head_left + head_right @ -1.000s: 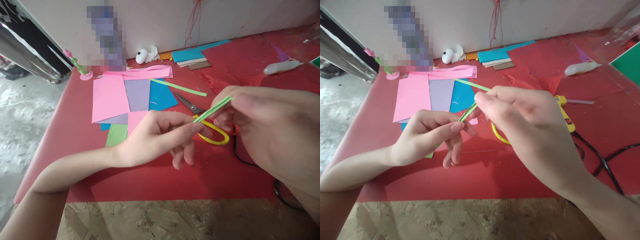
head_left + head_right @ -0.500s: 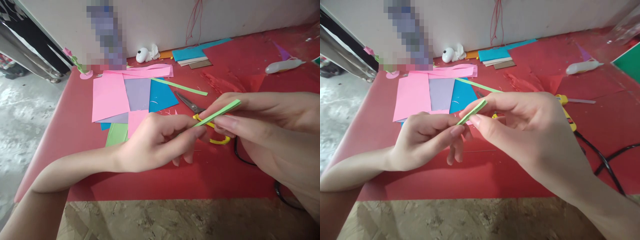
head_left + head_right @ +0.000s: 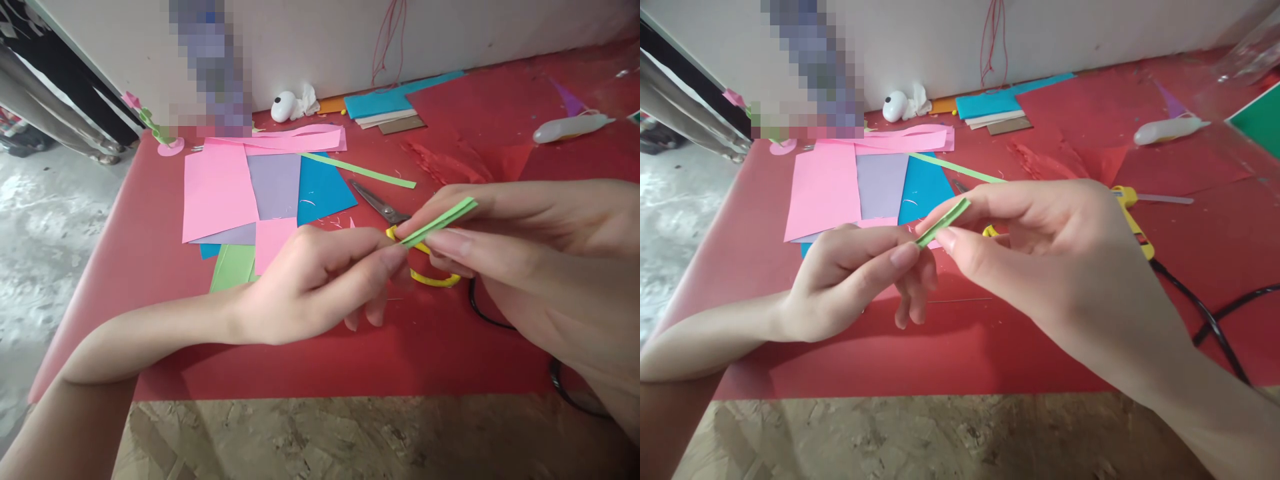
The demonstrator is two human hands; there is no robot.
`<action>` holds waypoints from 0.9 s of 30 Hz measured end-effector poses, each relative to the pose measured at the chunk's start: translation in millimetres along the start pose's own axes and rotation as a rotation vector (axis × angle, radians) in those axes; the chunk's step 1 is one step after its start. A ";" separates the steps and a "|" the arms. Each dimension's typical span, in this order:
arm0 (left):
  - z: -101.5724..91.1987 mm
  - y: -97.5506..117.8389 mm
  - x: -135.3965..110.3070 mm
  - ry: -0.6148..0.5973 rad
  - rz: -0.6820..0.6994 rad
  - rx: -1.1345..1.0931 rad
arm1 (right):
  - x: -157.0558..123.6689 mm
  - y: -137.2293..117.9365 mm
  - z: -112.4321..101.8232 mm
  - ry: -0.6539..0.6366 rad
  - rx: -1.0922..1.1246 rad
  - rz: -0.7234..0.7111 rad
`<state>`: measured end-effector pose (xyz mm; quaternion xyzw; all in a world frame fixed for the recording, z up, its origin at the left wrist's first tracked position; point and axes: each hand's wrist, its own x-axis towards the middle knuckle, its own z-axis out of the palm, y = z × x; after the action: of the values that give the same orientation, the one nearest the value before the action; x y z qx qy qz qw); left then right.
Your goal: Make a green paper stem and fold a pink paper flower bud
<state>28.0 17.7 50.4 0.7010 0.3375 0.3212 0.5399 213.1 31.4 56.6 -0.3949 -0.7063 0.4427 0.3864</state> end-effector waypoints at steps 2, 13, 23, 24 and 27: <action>-0.5 -1.0 0.6 0.015 0.038 0.054 | 0.5 0.6 0.0 -0.005 -0.043 0.002; -3.8 -1.3 -0.9 0.167 0.383 0.737 | 6.1 0.7 0.8 0.055 -0.262 -0.009; -5.0 5.6 -2.8 0.104 0.324 0.854 | 1.0 5.2 -0.1 0.109 -0.419 -0.012; -5.1 6.5 -2.5 0.099 0.312 0.838 | 0.8 5.4 0.0 0.122 -0.424 -0.001; -5.9 9.5 -2.0 0.067 0.266 0.799 | 0.9 7.3 -0.8 0.124 -0.425 0.011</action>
<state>23.3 17.5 60.7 0.8819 0.3592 0.2547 0.1681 215.0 34.6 50.2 -0.4980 -0.7563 0.2606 0.3347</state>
